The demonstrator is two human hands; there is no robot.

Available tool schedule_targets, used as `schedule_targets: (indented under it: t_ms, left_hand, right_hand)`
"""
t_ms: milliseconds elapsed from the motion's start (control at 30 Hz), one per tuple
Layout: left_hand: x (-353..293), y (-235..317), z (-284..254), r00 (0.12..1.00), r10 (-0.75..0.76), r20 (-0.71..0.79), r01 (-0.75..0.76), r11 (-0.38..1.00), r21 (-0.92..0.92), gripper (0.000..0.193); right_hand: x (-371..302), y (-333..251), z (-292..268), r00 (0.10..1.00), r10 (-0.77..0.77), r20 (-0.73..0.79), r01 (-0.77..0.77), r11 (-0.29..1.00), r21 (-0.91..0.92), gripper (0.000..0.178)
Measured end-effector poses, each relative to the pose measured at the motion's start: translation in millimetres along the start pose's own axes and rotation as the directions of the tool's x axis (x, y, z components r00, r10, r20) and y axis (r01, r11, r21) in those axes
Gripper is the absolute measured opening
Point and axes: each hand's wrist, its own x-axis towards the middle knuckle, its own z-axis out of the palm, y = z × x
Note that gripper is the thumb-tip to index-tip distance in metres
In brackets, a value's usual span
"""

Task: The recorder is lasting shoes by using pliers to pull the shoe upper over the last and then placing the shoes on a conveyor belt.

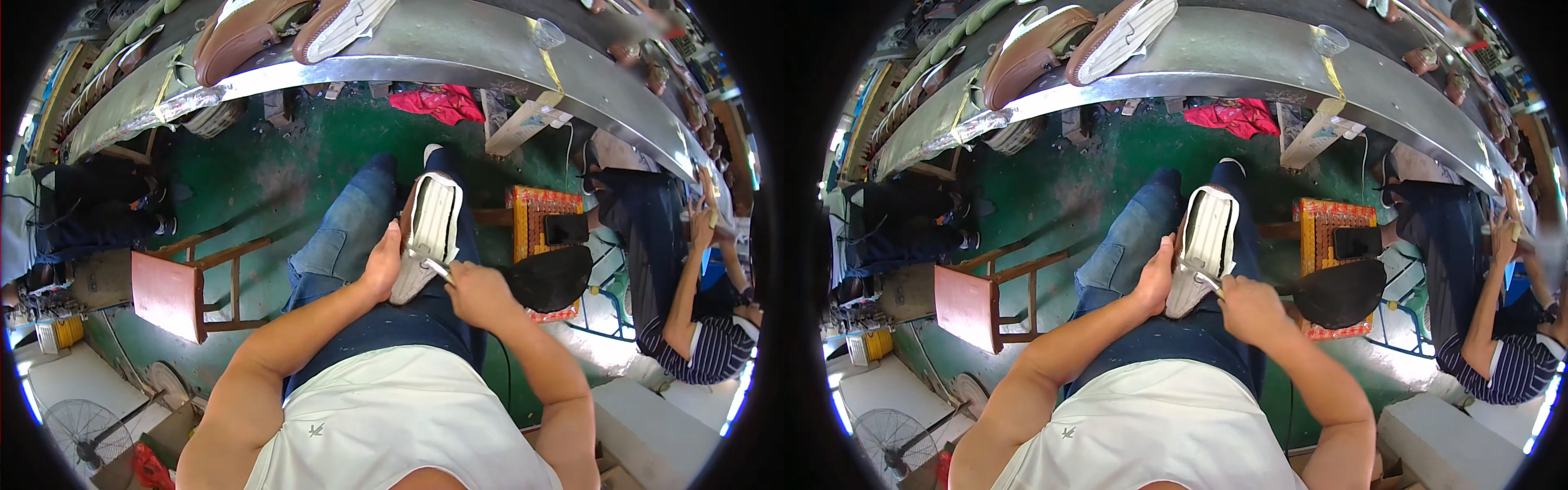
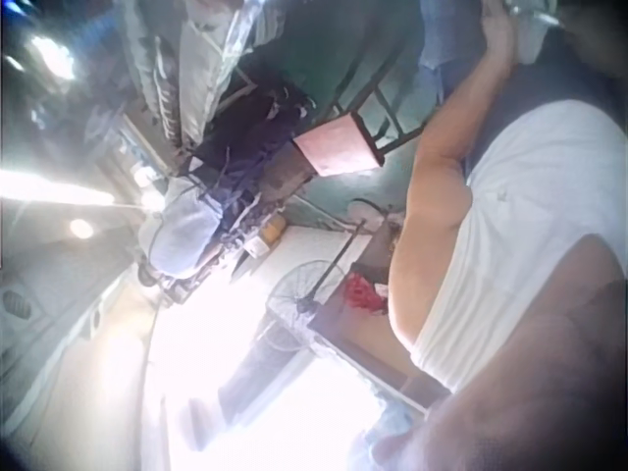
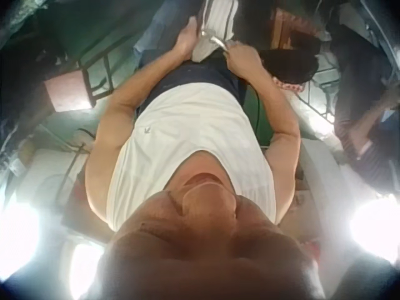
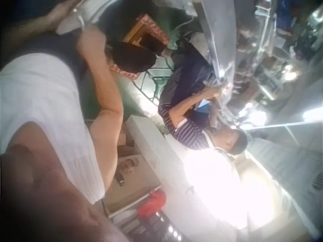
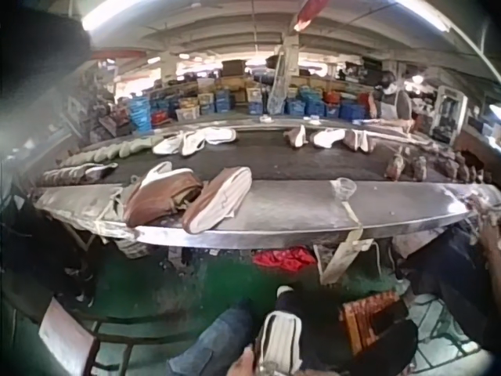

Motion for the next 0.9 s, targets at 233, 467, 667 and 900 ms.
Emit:
schedule_targets:
  t_ms: [233, 467, 667, 900]
  left_hand:
    - [9.7, 1.7, 4.3, 0.898, 0.425, -0.111, -0.23, 0.671, 0.705, 0.056]
    - [3.6, 12.6, 2.3, 0.82, 0.528, 0.222, -0.427, 0.305, 0.851, 0.053]
    - [5.1, 28.9, 4.6, 0.907, 0.307, 0.287, -0.355, 0.193, 0.915, 0.06]
    - [-5.2, 69.0, 28.8, 0.967, 0.062, 0.249, -0.253, 0.084, 0.964, 0.062]
  right_hand:
    - [7.3, 18.5, -9.2, 0.992, -0.059, -0.11, 0.068, 0.994, 0.085, 0.039]
    - [30.5, 37.7, 1.7, 0.984, 0.115, -0.137, -0.115, 0.993, 0.006, 0.024]
    - [40.1, 73.0, -43.4, 0.931, 0.124, 0.342, -0.246, 0.908, 0.34, 0.029]
    - [72.7, 64.4, -4.6, 0.989, 0.066, -0.13, -0.032, 0.968, 0.249, 0.039]
